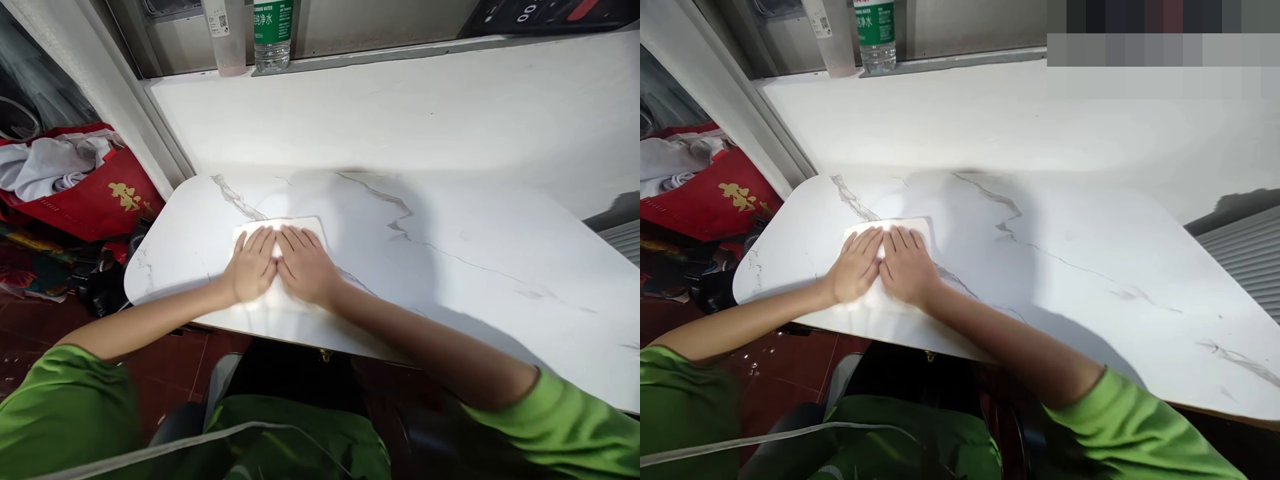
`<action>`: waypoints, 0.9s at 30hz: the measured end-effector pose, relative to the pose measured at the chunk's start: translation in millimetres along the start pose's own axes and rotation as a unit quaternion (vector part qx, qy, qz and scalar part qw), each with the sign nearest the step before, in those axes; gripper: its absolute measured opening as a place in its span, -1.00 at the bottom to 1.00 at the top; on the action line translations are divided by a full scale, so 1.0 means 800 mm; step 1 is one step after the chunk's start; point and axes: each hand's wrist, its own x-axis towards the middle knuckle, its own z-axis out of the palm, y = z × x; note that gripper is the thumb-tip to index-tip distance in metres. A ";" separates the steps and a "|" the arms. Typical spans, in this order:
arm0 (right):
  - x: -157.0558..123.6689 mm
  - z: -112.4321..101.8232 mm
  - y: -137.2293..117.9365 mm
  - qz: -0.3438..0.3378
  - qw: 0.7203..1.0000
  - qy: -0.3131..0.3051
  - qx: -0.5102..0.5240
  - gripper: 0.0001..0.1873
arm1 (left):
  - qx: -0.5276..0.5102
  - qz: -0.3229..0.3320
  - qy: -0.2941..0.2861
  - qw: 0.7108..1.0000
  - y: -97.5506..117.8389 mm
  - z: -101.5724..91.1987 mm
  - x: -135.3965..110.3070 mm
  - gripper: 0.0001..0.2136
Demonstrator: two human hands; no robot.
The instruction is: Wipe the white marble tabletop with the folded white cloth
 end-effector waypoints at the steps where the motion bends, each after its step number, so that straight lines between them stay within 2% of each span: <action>1: 0.020 0.006 0.009 0.004 1.000 0.000 0.002 -0.43 | 0.000 -0.008 0.001 1.000 -0.013 0.001 0.018 -0.47; 6: 0.120 0.035 0.058 0.033 0.999 0.011 0.002 -0.49 | -0.006 -0.022 0.010 1.000 -0.079 0.005 0.121 -0.48; 9: 0.163 0.050 0.084 0.064 0.998 0.020 0.003 -0.50 | -0.014 -0.018 0.020 1.000 -0.107 0.008 0.173 -0.49; 11: 0.180 0.057 0.097 0.083 0.996 0.024 0.008 -0.50 | -0.022 -0.014 0.021 0.999 -0.117 0.009 0.196 -0.49; 14: 0.189 0.063 0.108 0.092 0.995 0.025 0.008 -0.50 | -0.028 -0.012 0.019 0.999 -0.120 0.010 0.209 -0.48; 17: 0.181 0.064 0.107 0.073 0.997 0.030 0.001 -0.49 | -0.021 -0.018 0.019 0.999 -0.115 0.010 0.201 -0.48; 20: 0.162 0.058 0.090 0.059 0.998 0.029 -0.004 -0.48 | -0.017 -0.022 0.020 0.999 -0.107 0.011 0.172 -0.48; 23: 0.139 0.048 0.054 0.048 0.999 0.017 0.001 -0.46 | -0.017 -0.024 0.020 0.999 -0.103 0.007 0.124 -0.47; 27: 0.114 0.036 -0.024 0.024 0.999 -0.016 0.020 -0.42 | -0.014 -0.044 0.023 0.999 -0.112 -0.006 0.036 -0.46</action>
